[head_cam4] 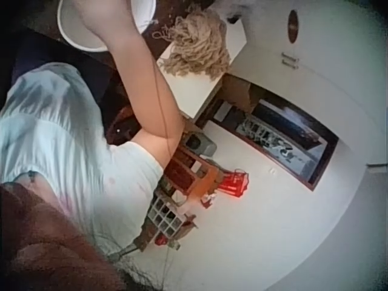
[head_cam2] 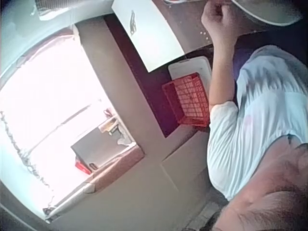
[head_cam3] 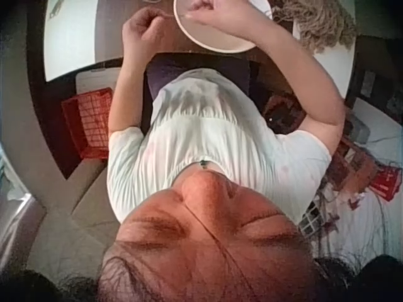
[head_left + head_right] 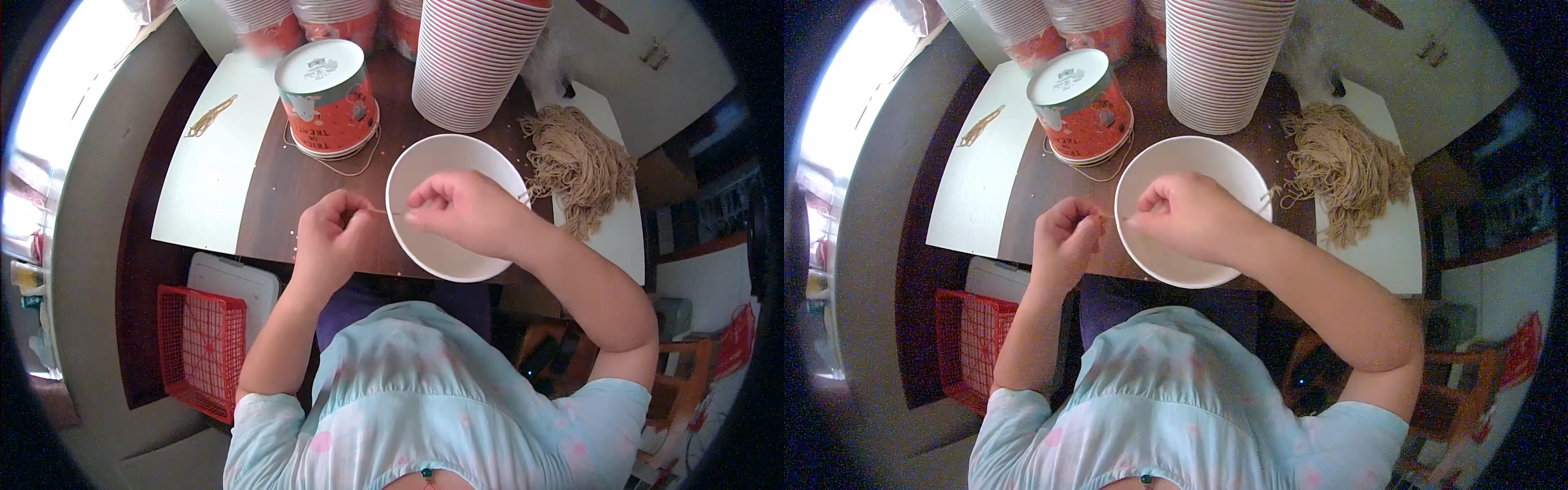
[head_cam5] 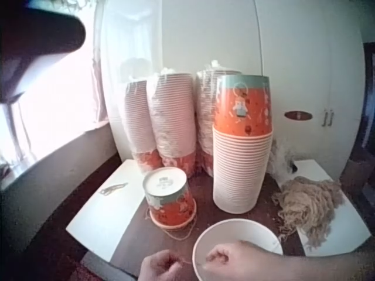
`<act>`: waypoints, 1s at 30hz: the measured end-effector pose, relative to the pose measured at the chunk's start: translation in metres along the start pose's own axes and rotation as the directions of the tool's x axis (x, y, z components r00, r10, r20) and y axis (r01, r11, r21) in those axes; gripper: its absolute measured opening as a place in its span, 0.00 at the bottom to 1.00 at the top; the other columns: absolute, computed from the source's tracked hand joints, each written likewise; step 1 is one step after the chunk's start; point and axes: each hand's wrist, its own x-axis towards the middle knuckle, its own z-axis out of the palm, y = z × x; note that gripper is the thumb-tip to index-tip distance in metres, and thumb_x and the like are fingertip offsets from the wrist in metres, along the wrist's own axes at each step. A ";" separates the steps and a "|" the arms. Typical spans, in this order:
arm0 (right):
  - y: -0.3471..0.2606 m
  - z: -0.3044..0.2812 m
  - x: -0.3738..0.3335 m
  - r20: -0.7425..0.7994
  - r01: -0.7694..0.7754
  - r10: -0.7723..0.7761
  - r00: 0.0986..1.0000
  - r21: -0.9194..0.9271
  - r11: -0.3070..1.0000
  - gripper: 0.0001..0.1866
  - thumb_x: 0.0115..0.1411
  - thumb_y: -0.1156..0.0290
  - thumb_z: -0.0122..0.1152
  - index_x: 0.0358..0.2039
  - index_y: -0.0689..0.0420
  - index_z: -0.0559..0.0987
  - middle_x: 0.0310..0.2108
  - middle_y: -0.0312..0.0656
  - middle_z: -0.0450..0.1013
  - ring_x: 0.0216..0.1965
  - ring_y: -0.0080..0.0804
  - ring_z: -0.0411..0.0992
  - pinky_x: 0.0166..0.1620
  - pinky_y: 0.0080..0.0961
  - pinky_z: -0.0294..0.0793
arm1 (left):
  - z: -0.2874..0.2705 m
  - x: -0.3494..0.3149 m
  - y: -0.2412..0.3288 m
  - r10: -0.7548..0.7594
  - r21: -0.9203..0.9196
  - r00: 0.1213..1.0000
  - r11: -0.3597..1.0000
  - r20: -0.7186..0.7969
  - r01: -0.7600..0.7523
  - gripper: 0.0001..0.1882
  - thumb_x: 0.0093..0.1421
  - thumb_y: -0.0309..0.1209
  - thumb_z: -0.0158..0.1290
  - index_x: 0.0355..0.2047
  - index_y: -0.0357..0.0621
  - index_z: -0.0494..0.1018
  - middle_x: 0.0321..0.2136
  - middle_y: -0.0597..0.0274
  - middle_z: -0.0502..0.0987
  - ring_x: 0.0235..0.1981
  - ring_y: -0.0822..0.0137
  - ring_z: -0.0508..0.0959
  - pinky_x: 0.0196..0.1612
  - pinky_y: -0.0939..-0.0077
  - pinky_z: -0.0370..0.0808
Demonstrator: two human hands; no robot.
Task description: Threading a string through holes in a paper bucket to attach a handle.
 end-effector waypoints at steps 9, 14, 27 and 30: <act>-0.003 0.002 -0.061 -0.024 0.233 -0.344 0.939 -0.689 0.686 0.26 0.42 0.60 0.72 0.40 0.58 0.75 0.30 0.44 0.72 0.32 0.45 0.73 0.37 0.39 0.72 | -0.025 -0.032 0.000 0.034 -0.740 0.990 0.668 0.137 0.079 0.04 0.55 0.21 0.45 0.27 0.35 0.69 0.37 0.50 0.72 0.31 0.67 0.74 0.36 0.78 0.71; 0.000 -0.005 -0.044 0.047 0.442 -0.600 0.799 -0.722 0.532 0.10 0.46 0.69 0.67 0.25 0.57 0.74 0.25 0.42 0.68 0.28 0.43 0.71 0.32 0.37 0.71 | -0.021 -0.032 0.017 0.116 -0.640 0.955 0.763 0.272 0.090 0.05 0.62 0.25 0.49 0.31 0.37 0.72 0.34 0.56 0.78 0.35 0.75 0.76 0.39 0.84 0.72; -0.033 -0.002 0.012 -0.122 0.657 -0.830 0.545 -0.553 0.513 0.07 0.47 0.73 0.64 0.28 0.58 0.76 0.29 0.41 0.71 0.33 0.41 0.71 0.38 0.34 0.70 | -0.013 -0.031 0.026 0.113 -0.413 0.933 0.910 0.342 0.041 0.08 0.62 0.23 0.52 0.38 0.29 0.74 0.34 0.61 0.78 0.35 0.72 0.79 0.40 0.77 0.78; -0.028 0.004 -0.015 -0.317 0.465 -0.875 0.367 -0.752 0.467 0.12 0.44 0.75 0.67 0.31 0.56 0.75 0.32 0.41 0.70 0.35 0.43 0.70 0.41 0.35 0.68 | -0.027 -0.031 0.018 0.063 -0.405 0.926 0.909 0.372 0.101 0.08 0.63 0.24 0.51 0.37 0.30 0.75 0.30 0.63 0.78 0.35 0.73 0.79 0.39 0.78 0.78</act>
